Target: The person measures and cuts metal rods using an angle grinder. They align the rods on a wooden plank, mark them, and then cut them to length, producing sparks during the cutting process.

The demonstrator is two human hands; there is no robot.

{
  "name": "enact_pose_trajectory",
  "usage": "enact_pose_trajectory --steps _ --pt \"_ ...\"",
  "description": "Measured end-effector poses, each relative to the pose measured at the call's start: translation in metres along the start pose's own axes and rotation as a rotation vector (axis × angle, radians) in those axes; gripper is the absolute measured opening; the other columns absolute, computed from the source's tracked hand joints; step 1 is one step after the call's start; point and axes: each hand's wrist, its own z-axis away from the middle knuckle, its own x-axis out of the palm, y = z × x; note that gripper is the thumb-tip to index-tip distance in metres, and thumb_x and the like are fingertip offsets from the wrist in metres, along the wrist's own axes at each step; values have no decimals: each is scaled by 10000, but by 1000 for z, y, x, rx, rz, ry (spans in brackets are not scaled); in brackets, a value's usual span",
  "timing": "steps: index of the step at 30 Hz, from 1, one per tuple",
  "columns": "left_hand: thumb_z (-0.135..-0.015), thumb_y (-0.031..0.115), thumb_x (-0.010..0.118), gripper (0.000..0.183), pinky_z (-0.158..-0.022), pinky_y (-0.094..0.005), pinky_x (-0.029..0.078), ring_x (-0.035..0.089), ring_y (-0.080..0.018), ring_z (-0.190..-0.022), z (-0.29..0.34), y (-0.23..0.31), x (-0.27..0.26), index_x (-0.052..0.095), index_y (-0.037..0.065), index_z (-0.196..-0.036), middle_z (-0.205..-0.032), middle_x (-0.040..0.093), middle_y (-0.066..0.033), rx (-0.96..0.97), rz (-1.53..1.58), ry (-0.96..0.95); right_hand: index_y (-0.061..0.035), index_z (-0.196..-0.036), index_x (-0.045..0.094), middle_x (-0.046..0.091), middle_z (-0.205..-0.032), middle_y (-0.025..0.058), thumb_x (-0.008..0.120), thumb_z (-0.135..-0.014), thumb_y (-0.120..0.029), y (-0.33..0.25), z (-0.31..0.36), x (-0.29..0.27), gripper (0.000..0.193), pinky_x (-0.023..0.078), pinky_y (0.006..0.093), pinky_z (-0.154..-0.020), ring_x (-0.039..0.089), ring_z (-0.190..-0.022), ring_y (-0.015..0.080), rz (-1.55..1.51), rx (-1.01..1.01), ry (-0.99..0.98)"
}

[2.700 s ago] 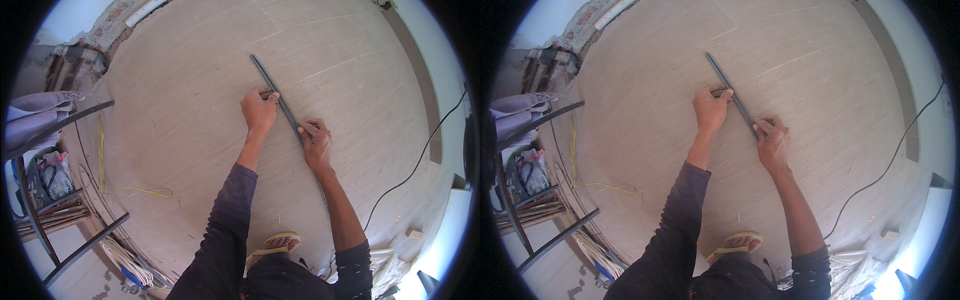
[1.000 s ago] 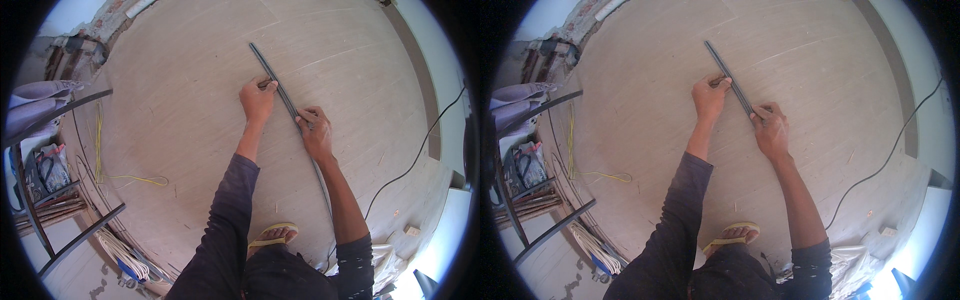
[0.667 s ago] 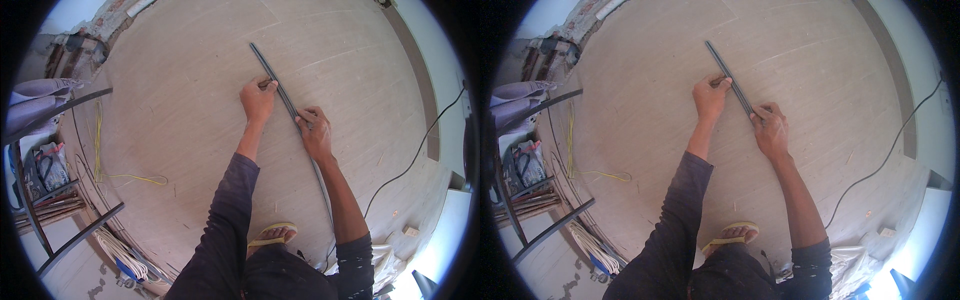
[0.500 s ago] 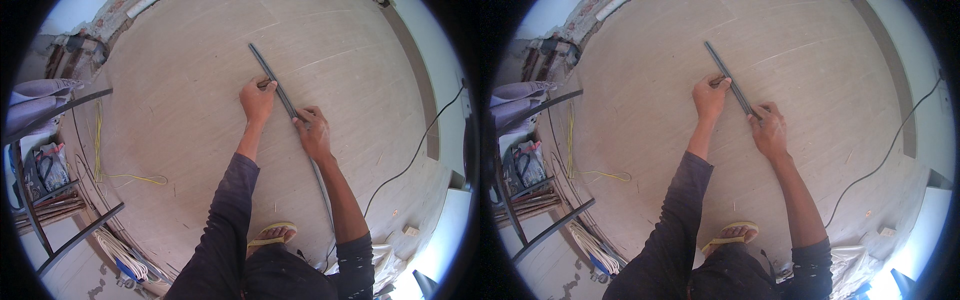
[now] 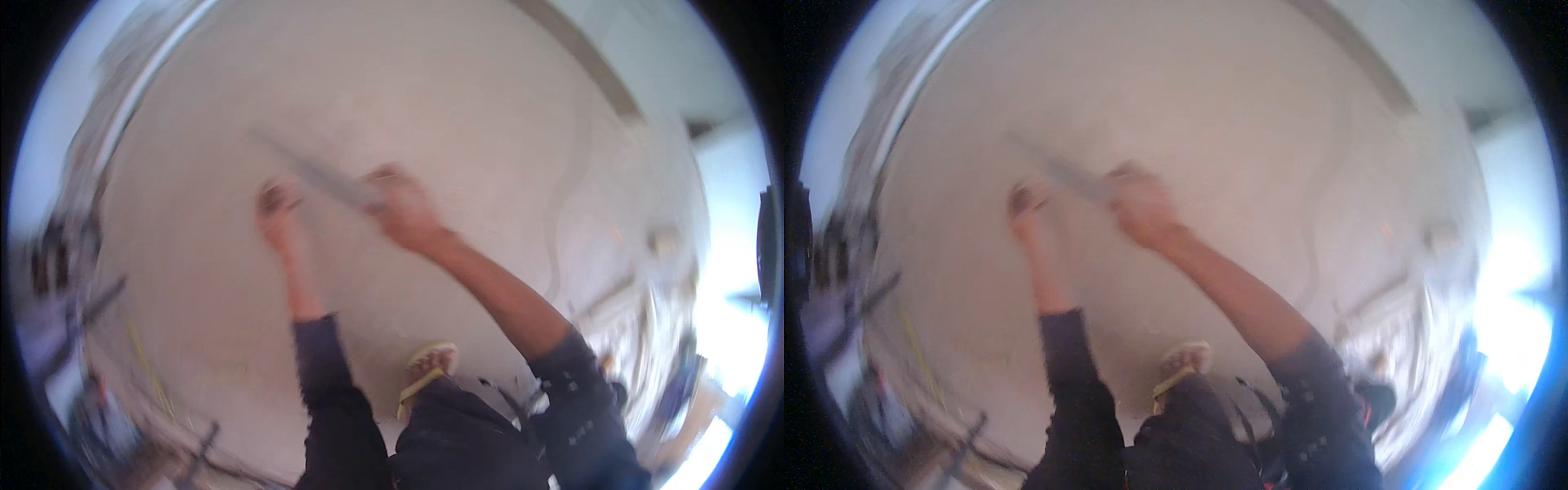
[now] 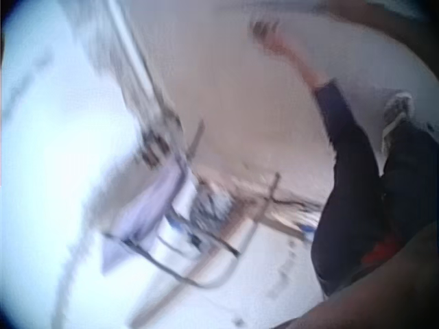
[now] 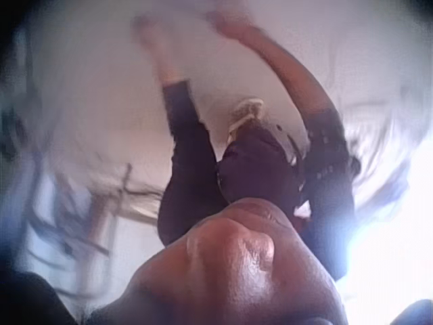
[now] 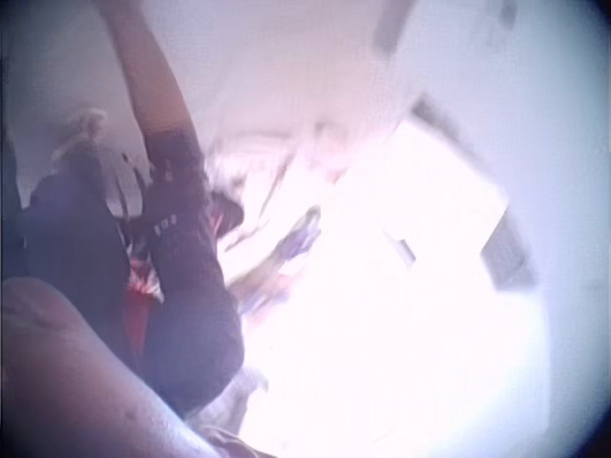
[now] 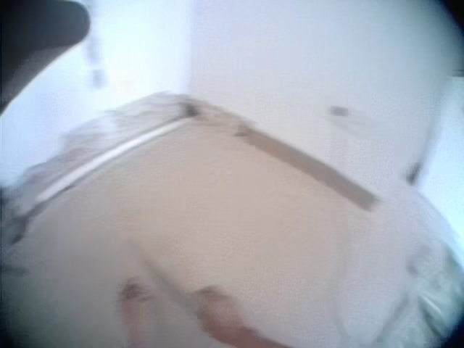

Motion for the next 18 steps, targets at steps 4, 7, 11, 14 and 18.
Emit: enact_pose_trajectory --steps 4,7,11,14,18 --pt "-971 274 577 489 -914 -347 496 578 -232 -1093 82 14 -14 508 -29 -1348 -1277 573 -143 -2 -153 -75 -38 -1088 625 588 -1173 159 650 -829 -171 9 95 -51 292 461 445 -938 583 -1081 333 19 -42 -176" --pt "-980 296 564 485 -938 -348 456 546 -233 -1097 145 65 0 521 -35 -1331 -1265 565 -127 -62 -255 -81 -45 -977 649 606 -1088 142 648 -835 -195 15 183 -116 207 475 442 -909 606 -1036 304 99 -128 -232" --pt "-992 302 551 463 -911 -320 428 533 -198 -1079 182 103 18 530 -24 -1320 -1188 576 -96 -91 -285 -218 -40 -803 677 627 -954 144 634 -886 -287 10 288 -212 264 481 445 -879 625 -976 325 222 121 -515" --pt "-993 316 550 455 -873 -311 422 534 -180 -1045 202 126 28 538 -17 -1304 -1149 575 -77 16 -267 -377 15 -767 670 629 -906 197 628 -896 -385 18 388 -281 422 489 462 -828 618 -931 375 261 442 -375" --pt "-1008 306 525 419 -845 -302 423 538 -158 -988 235 164 70 539 -5 -1288 -1121 575 -59 141 -246 -628 -15 -805 665 638 -890 153 617 -909 -328 34 547 -363 333 475 457 -769 618 -860 364 458 935 -43"
